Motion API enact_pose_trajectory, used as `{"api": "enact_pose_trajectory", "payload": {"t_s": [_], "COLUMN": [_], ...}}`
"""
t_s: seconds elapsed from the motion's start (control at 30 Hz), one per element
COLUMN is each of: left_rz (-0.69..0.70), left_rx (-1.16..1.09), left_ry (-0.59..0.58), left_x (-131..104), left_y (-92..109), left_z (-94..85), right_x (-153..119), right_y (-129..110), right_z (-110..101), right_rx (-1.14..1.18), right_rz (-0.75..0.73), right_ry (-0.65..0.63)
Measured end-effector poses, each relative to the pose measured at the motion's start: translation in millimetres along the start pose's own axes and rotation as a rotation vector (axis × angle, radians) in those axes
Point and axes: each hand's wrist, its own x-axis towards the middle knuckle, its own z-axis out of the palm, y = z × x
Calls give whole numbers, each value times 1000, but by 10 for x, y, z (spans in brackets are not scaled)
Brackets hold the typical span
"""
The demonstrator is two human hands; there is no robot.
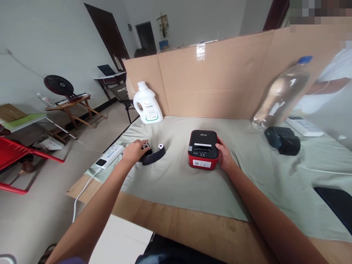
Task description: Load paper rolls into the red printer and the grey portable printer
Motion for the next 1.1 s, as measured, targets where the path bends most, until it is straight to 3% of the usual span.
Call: {"api": "enact_pose_trajectory", "payload": {"t_s": [0.1,0.2,0.27,0.33,0.4,0.47,0.57,0.7,0.8,0.93,1.1], "left_rz": [17,99,158,145,130,190,232,227,194,166,101], "left_rx": [-115,-438,-757,-1044,-1236,-1398,-1518,-1433,-1302,-1238,-1290], "left_ry": [125,147,29,-167,-318,-363,-323,-308,-253,-113,15], "left_x": [-49,-83,-96,-106,-120,-137,-159,-156,-65,255,801], "left_y": [115,435,761,1129,1471,1729,1912,1908,1792,1426,700], "left_z": [-58,-26,79,230,386,513,623,592,407,24,-376], "right_x": [10,-1,-52,-152,-292,-446,-636,-718,-612,-241,411], "right_y": [4,28,47,51,25,-34,-150,-228,-219,-213,-131], "right_z": [2,15,27,27,-1,-58,-147,-100,152,769,1670], "right_rx": [8,3,-49,-134,-194,-220,-302,-489,-569,-585,-551], "right_rz": [-4,-8,-32,-63,-87,-87,1,47,-34,-159,-237], "right_ry": [3,46,128,202,198,105,-76,-150,-153,-205,-218]}}
